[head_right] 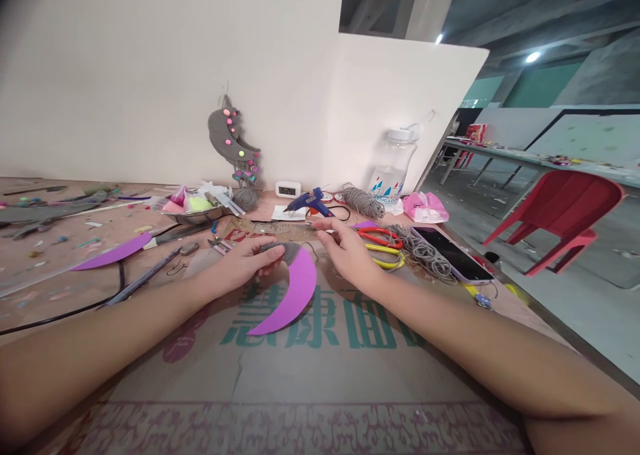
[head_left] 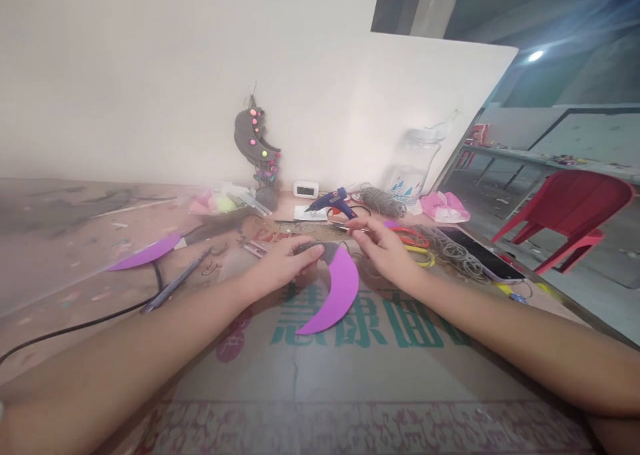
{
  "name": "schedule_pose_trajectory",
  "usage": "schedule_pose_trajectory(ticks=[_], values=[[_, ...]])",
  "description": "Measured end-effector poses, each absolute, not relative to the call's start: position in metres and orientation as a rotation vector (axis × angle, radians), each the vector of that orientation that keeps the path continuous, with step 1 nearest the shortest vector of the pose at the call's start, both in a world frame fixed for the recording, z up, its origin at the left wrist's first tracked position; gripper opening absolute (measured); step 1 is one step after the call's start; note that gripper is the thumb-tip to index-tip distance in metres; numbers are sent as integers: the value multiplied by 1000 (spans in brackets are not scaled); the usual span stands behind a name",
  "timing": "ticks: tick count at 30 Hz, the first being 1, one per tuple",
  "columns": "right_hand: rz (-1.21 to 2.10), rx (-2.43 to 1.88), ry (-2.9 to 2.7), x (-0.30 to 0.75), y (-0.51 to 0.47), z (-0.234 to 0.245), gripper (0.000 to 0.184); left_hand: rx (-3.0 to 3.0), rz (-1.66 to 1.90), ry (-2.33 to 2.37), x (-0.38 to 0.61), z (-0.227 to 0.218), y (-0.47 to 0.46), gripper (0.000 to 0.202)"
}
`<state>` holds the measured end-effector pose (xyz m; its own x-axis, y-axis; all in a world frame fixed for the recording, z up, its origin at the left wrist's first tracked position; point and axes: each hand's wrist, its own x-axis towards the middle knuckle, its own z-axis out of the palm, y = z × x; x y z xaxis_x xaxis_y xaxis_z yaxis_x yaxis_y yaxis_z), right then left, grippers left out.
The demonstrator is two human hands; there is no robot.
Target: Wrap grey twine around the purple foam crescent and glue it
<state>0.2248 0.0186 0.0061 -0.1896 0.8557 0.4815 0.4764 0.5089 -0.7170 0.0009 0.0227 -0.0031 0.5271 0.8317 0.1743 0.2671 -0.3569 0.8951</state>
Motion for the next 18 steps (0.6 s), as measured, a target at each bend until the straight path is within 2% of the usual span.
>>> schedule_pose_trajectory(ticks=[4,7,18], values=[[542,-1062,-1734,225,15,12,21,1844,871,975,2,-2,20,41],[575,-1086,-1855,224,12,14,30,1853,909,1010,2,2,18,40],[987,-1090,-1977,215,0,13,34,1792,1046,1072,4,5,17,33]])
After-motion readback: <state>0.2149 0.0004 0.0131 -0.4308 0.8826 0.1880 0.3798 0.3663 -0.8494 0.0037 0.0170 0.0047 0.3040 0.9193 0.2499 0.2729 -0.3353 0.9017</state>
